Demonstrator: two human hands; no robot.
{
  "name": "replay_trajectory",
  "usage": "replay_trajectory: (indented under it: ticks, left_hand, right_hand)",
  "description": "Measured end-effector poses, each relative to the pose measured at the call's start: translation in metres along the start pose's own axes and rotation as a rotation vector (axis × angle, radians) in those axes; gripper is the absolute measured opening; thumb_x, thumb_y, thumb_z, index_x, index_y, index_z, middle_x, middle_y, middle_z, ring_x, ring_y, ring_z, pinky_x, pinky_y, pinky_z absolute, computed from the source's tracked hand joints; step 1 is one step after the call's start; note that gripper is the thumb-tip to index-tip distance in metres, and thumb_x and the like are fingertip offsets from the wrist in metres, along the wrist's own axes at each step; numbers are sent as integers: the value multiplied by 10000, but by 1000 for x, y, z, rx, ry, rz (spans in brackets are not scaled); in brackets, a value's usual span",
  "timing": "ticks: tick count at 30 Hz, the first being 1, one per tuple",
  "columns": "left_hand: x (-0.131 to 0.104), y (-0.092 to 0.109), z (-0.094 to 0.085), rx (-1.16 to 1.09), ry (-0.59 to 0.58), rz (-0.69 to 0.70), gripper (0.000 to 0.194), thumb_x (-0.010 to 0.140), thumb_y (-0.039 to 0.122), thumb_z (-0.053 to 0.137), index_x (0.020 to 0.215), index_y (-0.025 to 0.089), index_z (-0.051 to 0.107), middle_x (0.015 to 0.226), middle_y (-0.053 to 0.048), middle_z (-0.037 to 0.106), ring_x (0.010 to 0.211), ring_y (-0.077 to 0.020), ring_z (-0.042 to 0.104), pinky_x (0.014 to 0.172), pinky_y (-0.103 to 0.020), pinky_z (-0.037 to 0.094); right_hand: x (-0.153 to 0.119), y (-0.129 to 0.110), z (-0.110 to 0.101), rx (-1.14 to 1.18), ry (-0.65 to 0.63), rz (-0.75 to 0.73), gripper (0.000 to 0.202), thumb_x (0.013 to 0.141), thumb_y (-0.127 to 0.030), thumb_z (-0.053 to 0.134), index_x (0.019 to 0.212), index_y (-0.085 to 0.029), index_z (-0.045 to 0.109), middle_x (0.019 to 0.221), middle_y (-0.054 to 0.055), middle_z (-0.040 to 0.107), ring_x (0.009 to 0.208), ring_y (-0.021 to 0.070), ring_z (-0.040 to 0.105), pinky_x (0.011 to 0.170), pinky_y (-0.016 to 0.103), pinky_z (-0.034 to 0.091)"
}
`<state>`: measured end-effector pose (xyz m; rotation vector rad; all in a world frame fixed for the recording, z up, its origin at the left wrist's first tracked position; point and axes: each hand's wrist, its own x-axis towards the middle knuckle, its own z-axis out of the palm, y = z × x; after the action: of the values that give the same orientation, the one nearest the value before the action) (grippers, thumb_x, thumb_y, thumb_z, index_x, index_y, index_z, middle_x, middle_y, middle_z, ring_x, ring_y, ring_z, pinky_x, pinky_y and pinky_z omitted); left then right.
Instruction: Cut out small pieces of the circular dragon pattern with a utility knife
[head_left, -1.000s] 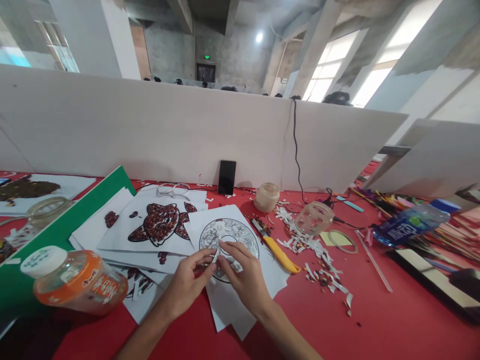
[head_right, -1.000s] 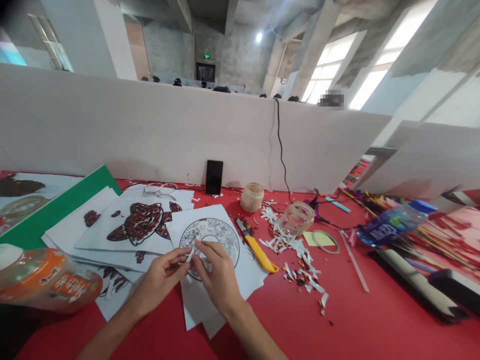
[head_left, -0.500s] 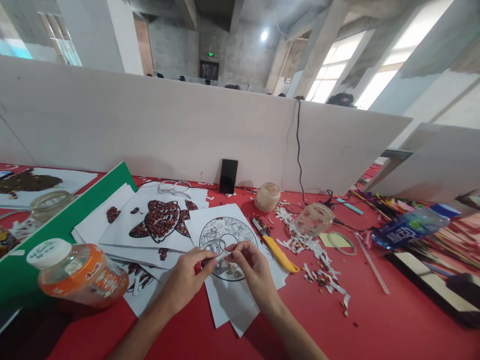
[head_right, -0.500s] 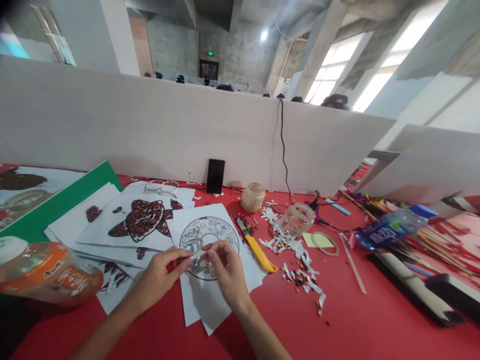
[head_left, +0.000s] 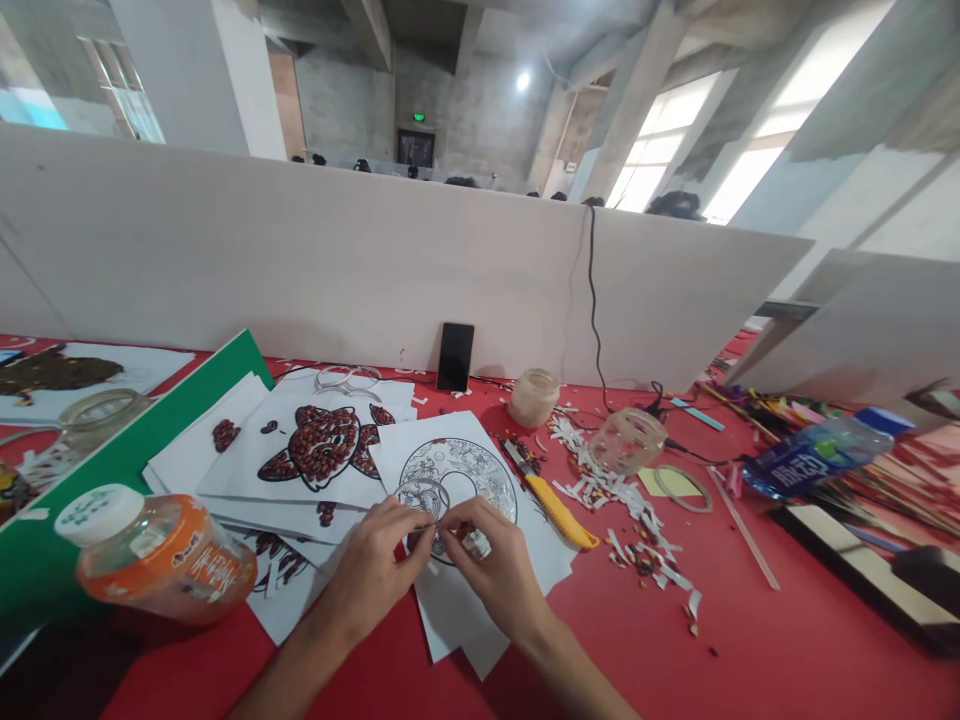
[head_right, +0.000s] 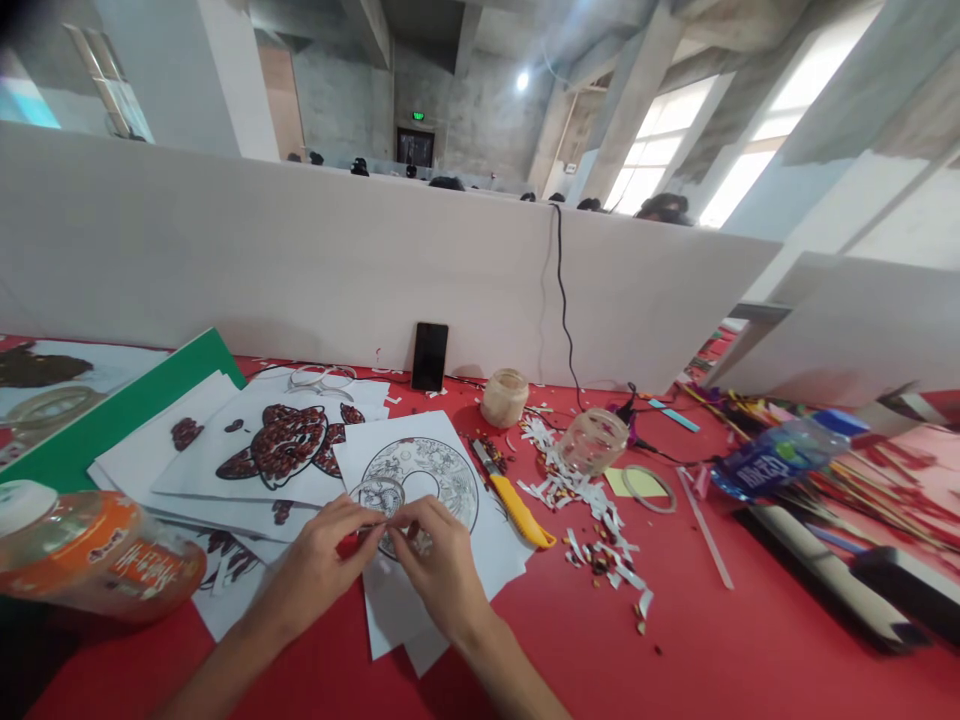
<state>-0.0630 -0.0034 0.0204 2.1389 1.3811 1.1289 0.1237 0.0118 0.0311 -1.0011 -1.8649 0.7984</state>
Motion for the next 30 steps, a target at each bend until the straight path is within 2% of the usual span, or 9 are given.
replay_trajectory:
  ticks: [4,8,15,18,23,26,28,30]
  left_hand:
    - [1,5,-3,31,-6,-2,163,974,201,553,956,228,713,898,-28,731,880,-219,645,870,-379,514]
    - [2,6,-2,-3,42,-24,167,950,191,548,887,222,699,851,-35,729,842,-225,634,843,-381,508]
    - [4,6,-3,-195,62,-130,172,912,182,556,808,219,687,779,-14,698,774,-194,620,760,-314,491]
    - [4,10,-2,-241,78,-133,169,918,193,554,802,216,675,777,-8,691,753,-178,615,764,-301,486]
    - [5,9,-1,-229,123,-118,189,946,236,535,811,215,666,779,-12,674,755,-176,618,754,-294,490]
    - [7,-6,-10,-146,267,-189,160,949,268,535,901,211,676,843,-29,685,779,-191,626,734,-301,502]
    - [8,-21,-18,9,330,-169,151,940,276,543,910,211,676,900,-50,707,861,-226,632,824,-353,505]
    - [8,-34,-24,169,345,-113,160,942,262,539,938,214,691,962,-68,719,946,-262,622,938,-423,479]
  right_hand:
    - [-1,-1,3,-130,11,-63,99,974,-178,581,902,-238,614,884,23,648,816,179,620,727,285,491]
    - [-1,1,9,-261,26,-103,131,1000,-150,541,914,-244,573,875,16,646,807,184,614,728,297,464]
    - [-1,1,7,-658,23,-430,138,1041,-119,474,1021,-228,556,940,41,704,819,197,598,811,369,382]
    - [-1,2,2,-710,5,-509,151,1037,-96,474,1078,-219,553,965,46,720,842,194,597,834,384,370]
    - [-3,8,-6,-679,-17,-566,170,1028,-86,485,1056,-229,573,975,33,732,877,179,621,865,383,387]
    - [-6,7,-9,-568,-11,-525,196,1013,-87,486,1014,-253,592,947,17,729,840,174,636,866,378,414]
    - [-7,5,-11,-401,55,-372,159,1018,-141,499,969,-257,596,895,16,709,817,178,637,821,356,447]
    - [-7,3,-13,-200,115,-138,93,1018,-239,539,953,-251,605,888,28,691,837,191,642,784,336,480]
